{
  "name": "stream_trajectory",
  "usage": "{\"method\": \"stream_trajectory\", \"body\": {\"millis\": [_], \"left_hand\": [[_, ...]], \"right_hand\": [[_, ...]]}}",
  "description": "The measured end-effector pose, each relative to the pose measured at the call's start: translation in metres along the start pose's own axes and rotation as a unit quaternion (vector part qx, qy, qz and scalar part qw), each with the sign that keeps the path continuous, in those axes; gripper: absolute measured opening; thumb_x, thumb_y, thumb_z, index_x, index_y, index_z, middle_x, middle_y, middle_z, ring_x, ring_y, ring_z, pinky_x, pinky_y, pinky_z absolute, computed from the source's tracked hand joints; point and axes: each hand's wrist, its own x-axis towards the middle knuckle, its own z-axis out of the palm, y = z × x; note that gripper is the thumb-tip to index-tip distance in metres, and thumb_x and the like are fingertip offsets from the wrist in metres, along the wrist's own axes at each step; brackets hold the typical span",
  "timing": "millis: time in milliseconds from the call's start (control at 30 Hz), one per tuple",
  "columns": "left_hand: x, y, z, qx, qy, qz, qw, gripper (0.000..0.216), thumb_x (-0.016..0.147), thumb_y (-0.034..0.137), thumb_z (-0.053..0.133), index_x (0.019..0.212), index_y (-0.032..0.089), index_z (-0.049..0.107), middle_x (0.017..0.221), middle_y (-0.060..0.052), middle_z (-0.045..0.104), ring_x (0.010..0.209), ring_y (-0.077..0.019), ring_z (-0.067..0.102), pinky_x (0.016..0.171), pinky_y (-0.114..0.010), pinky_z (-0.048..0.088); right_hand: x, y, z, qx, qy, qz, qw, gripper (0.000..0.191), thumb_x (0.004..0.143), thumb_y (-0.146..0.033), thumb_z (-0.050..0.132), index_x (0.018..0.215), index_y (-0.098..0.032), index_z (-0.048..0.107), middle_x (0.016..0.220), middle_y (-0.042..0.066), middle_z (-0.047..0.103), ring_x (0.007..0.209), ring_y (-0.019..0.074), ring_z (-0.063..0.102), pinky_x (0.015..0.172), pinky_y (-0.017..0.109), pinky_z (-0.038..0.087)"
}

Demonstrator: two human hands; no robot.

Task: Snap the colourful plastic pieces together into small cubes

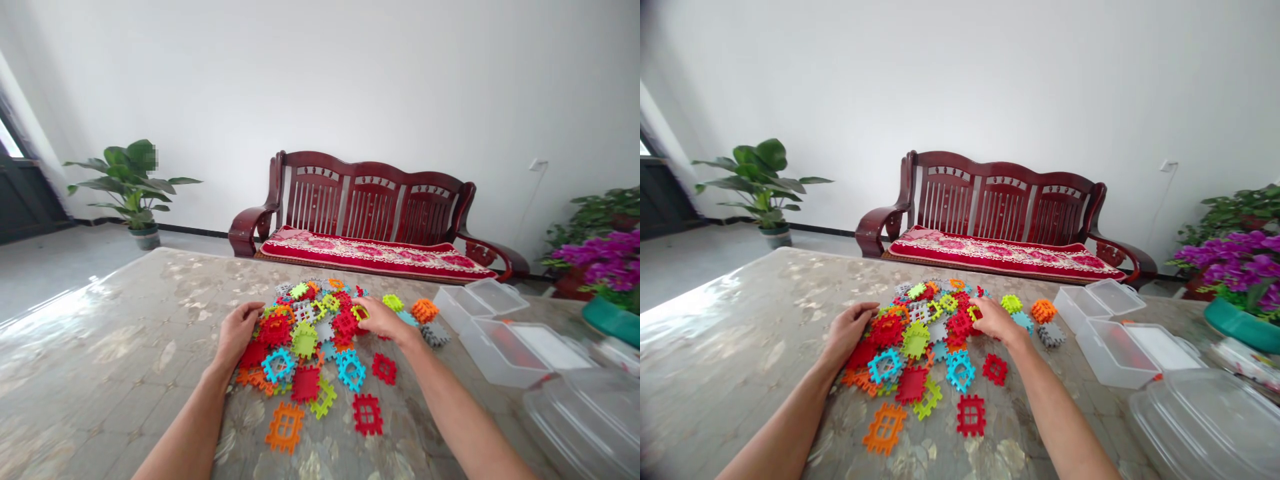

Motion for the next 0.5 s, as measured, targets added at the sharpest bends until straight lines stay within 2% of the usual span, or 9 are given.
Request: {"method": "stream_trajectory", "body": {"millis": [233,500], "left_hand": [[0.003,-0.007,0.001,-0.004,-0.008,0.006,1.000,0.034,0.072,0.034,0.050,0.096,0.020,0.068,0.089,-0.004,0.075,0.086,-0.0202,0.067,0.080,-0.029,0.049],[0.004,-0.011,0.001,-0.011,-0.007,0.011,1.000,0.033,0.073,0.035,0.050,0.096,0.020,0.068,0.089,-0.003,0.075,0.086,-0.0200,0.068,0.080,-0.028,0.050]], "right_hand": [[-0.003,0.000,0.002,0.000,0.019,0.018,1.000,0.056,0.068,-0.020,0.066,0.124,-0.023,0.059,0.126,0.007,0.060,0.116,0.0248,0.054,0.101,0.036,0.038],[-0.001,0.005,-0.001,0.053,0.007,0.014,0.998,0.051,0.070,-0.021,0.067,0.121,-0.021,0.062,0.122,0.008,0.062,0.111,0.0233,0.058,0.097,0.034,0.042]]}}
